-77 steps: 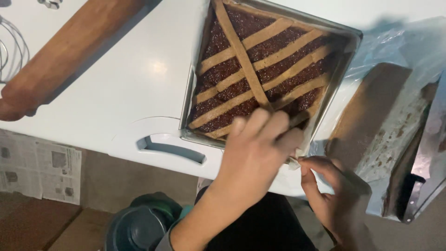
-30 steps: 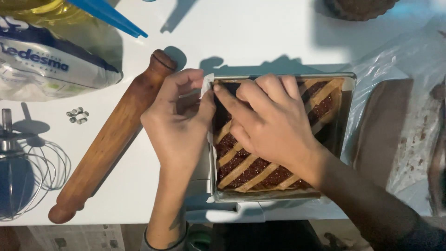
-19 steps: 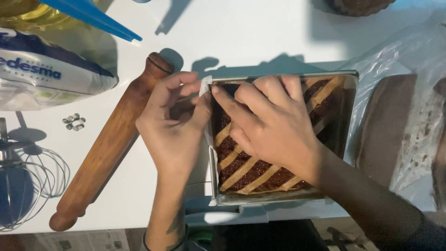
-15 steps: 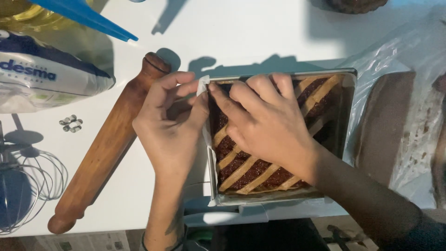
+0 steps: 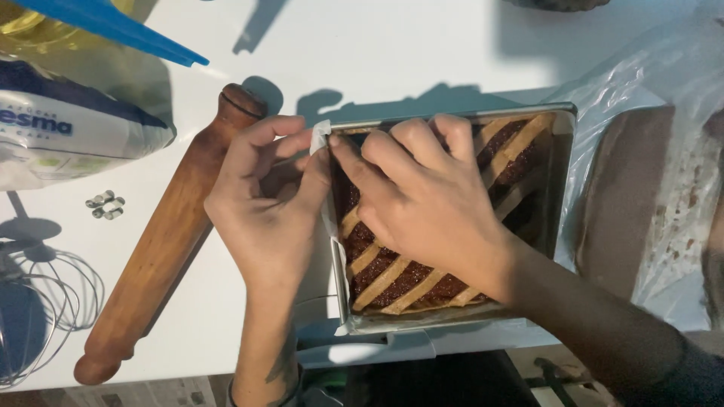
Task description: Preparing dough strips and placing them on a lattice pie.
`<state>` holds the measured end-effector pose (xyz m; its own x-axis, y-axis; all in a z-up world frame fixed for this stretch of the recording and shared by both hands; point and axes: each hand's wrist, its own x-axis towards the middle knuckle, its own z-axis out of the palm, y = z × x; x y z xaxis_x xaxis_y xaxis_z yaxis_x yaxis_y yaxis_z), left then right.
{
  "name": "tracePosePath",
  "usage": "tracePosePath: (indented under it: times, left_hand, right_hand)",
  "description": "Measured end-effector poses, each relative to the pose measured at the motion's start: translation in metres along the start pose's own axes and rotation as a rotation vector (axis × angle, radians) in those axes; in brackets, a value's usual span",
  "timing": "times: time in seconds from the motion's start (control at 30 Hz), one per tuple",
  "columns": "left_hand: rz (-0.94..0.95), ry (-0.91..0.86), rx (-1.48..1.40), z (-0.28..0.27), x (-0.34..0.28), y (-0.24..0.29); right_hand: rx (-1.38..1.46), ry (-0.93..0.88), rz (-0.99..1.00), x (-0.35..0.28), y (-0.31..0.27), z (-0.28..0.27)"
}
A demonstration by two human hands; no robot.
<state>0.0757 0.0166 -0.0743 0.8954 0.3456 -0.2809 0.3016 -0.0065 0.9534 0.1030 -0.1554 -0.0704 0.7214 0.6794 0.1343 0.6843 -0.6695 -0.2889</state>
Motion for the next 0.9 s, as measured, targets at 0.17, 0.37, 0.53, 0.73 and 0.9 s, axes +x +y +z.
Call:
tracePosePath:
  times: [0.17, 0.37, 0.53, 0.73, 0.9]
  left_hand:
    - [-0.015, 0.002, -0.009, -0.001, -0.001, -0.001]
    - [0.002, 0.004, 0.016, -0.001, -0.001, -0.002]
    - [-0.006, 0.010, 0.048, -0.001, 0.001, 0.002]
    - [0.010, -0.008, 0.030, -0.001, 0.002, 0.001]
    - [0.001, 0.002, 0.064, -0.001, 0.002, -0.001]
  right_hand:
    - [0.009, -0.007, -0.003, 0.001, 0.001, -0.006]
    - [-0.005, 0.001, -0.007, 0.001, 0.003, -0.002]
    - [-0.034, 0.032, -0.016, 0.001, 0.004, -0.003]
    - [-0.036, 0.001, 0.001, 0.005, 0.001, -0.004]
    - [-0.052, -0.007, -0.019, 0.005, 0.003, 0.004]
